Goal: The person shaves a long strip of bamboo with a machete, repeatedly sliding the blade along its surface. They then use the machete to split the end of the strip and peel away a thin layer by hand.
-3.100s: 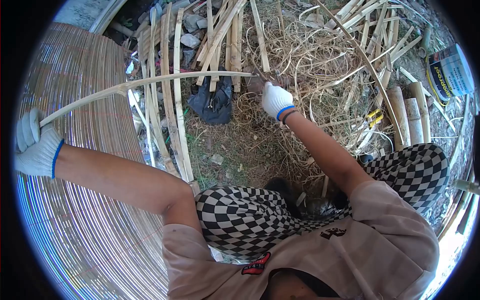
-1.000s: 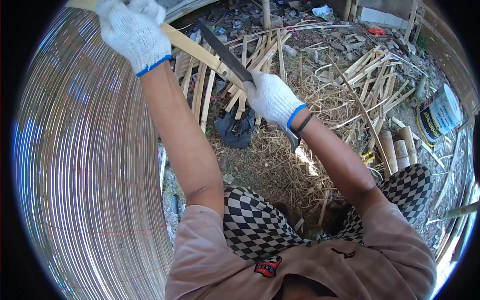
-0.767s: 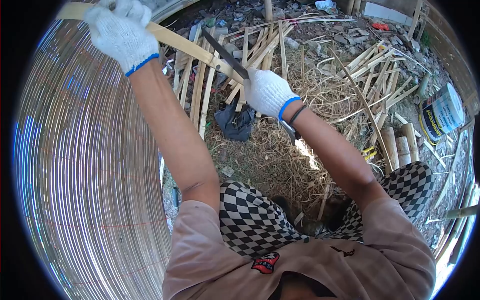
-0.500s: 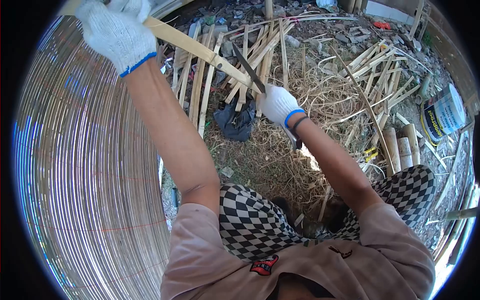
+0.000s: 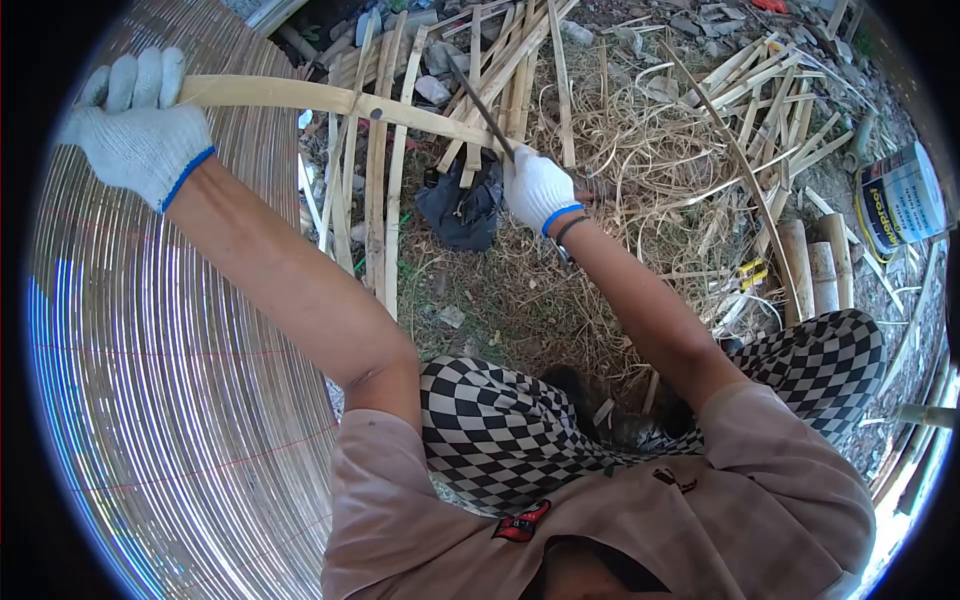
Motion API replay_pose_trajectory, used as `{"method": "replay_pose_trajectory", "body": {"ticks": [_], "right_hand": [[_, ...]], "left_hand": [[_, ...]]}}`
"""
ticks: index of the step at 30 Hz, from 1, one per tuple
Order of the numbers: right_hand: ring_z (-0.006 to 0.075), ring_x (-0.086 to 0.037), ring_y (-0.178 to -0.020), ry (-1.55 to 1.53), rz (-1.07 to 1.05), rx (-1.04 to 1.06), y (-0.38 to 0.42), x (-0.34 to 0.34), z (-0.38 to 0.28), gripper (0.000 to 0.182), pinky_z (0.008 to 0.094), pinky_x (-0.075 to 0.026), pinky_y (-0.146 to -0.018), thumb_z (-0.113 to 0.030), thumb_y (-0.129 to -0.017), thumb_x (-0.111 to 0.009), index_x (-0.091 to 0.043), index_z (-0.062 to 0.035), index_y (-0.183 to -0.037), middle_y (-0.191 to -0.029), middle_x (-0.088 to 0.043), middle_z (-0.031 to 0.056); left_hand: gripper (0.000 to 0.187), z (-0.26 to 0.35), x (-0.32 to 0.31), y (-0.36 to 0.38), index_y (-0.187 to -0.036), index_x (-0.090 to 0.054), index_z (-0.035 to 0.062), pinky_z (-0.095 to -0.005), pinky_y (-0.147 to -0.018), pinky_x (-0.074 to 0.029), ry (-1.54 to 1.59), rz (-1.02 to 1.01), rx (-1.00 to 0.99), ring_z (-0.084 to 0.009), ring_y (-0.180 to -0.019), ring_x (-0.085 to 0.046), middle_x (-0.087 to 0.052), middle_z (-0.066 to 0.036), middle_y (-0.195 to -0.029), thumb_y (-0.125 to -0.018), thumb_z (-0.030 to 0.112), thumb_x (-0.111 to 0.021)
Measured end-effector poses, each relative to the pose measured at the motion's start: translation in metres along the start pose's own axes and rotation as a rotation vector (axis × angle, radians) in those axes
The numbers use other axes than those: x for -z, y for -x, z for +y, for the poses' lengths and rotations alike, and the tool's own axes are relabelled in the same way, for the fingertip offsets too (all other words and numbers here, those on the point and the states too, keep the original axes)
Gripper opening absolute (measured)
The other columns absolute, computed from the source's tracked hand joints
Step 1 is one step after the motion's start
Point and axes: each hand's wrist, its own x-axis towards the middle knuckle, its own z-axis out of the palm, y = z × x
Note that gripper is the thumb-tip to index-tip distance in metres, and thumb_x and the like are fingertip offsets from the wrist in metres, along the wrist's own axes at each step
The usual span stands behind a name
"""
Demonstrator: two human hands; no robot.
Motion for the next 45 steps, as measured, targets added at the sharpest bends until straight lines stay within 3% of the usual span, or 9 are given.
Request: {"method": "replay_pose_trajectory", "body": {"ticks": [3, 10, 11, 22, 24, 26, 27, 34, 45], "right_hand": [[0.0431, -0.072, -0.08, 0.012, 0.017, 0.026, -0.011, -0.002, 0.004, 0.029, 0.0489, -0.059, -0.072, -0.022, -0.096, -0.053, -0.07, 0.0014, -0.098, -0.086, -0.072, 0.0259], [0.0397, -0.073, -0.088, 0.39, -0.278, 0.15, -0.043, -0.088, 0.122, 0.025, 0.0477, -0.059, -0.076, -0.019, -0.095, -0.055, -0.07, 0.0006, -0.1, -0.091, -0.074, 0.0234], [0.0408, -0.073, -0.091, 0.109, -0.228, -0.145, -0.028, -0.049, 0.097, 0.028, 0.0475, -0.059, -0.079, -0.021, -0.094, -0.056, -0.071, 0.0012, -0.102, -0.094, -0.074, 0.0254], [0.0416, -0.071, -0.101, 0.161, -0.263, -0.193, -0.004, -0.058, 0.137, 0.028, 0.0478, -0.058, -0.085, -0.02, -0.091, -0.057, -0.072, 0.0002, -0.104, -0.105, -0.073, 0.0273], [0.0438, -0.07, -0.099, 0.14, -0.242, -0.162, -0.006, -0.07, 0.153, 0.03, 0.0486, -0.058, -0.085, -0.023, -0.093, -0.055, -0.07, 0.0033, -0.099, -0.1, -0.072, 0.0299], [0.0457, -0.069, -0.102, 0.052, -0.235, -0.175, -0.006, -0.074, 0.169, 0.041, 0.0504, -0.055, -0.09, -0.031, -0.095, -0.056, -0.07, 0.0063, -0.101, -0.1, -0.071, 0.0322], [0.0463, -0.069, -0.101, 0.065, -0.319, -0.131, -0.012, -0.081, 0.189, 0.049, 0.0515, -0.055, -0.089, -0.036, -0.094, -0.059, -0.065, 0.0075, -0.115, -0.103, -0.071, 0.0322], [0.046, -0.07, -0.096, 0.354, -0.259, 0.217, -0.015, 0.127, 0.055, 0.06, 0.0515, -0.056, -0.085, -0.045, -0.093, -0.061, -0.053, 0.0073, -0.12, -0.097, -0.07, 0.0312], [0.0331, -0.073, -0.087, 0.452, -0.496, 0.279, 0.057, 0.339, -0.037, 0.072, 0.0455, -0.057, -0.079, -0.063, -0.097, -0.056, -0.057, 0.0036, -0.125, -0.097, -0.071, 0.0224]], "left_hand": [[0.054, -0.021, 0.055, -0.039, -0.075, -0.041, 0.0075, -0.036, -0.047, -0.048, 0.514, -0.427, 0.186, -0.0163, -0.047, -0.028, -0.033, -0.003, -0.058, -0.109, 0.048, -0.029], [0.052, -0.004, 0.038, -0.012, -0.072, -0.041, 0.0137, -0.0309, -0.042, -0.028, 0.23, -0.099, 0.057, -0.0122, -0.044, -0.018, -0.029, 0.001, -0.055, -0.11, 0.046, -0.025], [0.051, -0.004, 0.031, -0.013, -0.071, -0.04, 0.0146, -0.0295, -0.041, -0.021, 0.269, -0.106, 0.046, -0.0116, -0.044, -0.015, -0.027, 0.002, -0.054, -0.11, 0.045, -0.027], [0.059, 0.001, 0.028, -0.019, -0.072, -0.04, 0.0155, -0.0297, -0.042, -0.028, 0.361, -0.338, 0.157, -0.0103, -0.045, -0.023, -0.032, 0.002, -0.058, -0.109, 0.058, -0.025], [0.061, -0.008, 0.03, -0.027, -0.078, -0.046, 0.012, -0.0353, -0.057, -0.043, 0.641, -0.656, 0.365, -0.0142, -0.057, -0.04, -0.045, -0.002, -0.069, -0.106, 0.064, -0.032], [0.062, 0.015, -0.028, 0.019, -0.089, -0.052, 0.0074, -0.0436, -0.079, -0.047, 0.202, -0.154, 0.356, -0.021, -0.077, -0.05, -0.052, -0.008, -0.084, -0.103, 0.066, -0.037], [0.063, -0.003, -0.016, 0.011, -0.098, -0.055, 0.0041, -0.0486, -0.088, -0.045, 0.373, -0.247, 0.436, -0.0264, -0.089, -0.052, -0.054, -0.011, -0.097, -0.102, 0.065, -0.042], [0.058, -0.014, -0.013, 0.001, -0.08, -0.044, 0.012, -0.0302, -0.051, -0.021, 0.407, 0.042, 0.395, -0.0134, -0.058, -0.024, -0.029, 0.001, -0.069, -0.1, 0.067, -0.051], [0.062, 0.08, 0.005, -0.024, -0.062, -0.03, 0.0206, -0.0269, -0.042, -0.014, 0.564, -0.038, 0.184, -0.0088, -0.046, -0.015, -0.02, 0.007, -0.054, -0.105, 0.065, -0.039]]}}
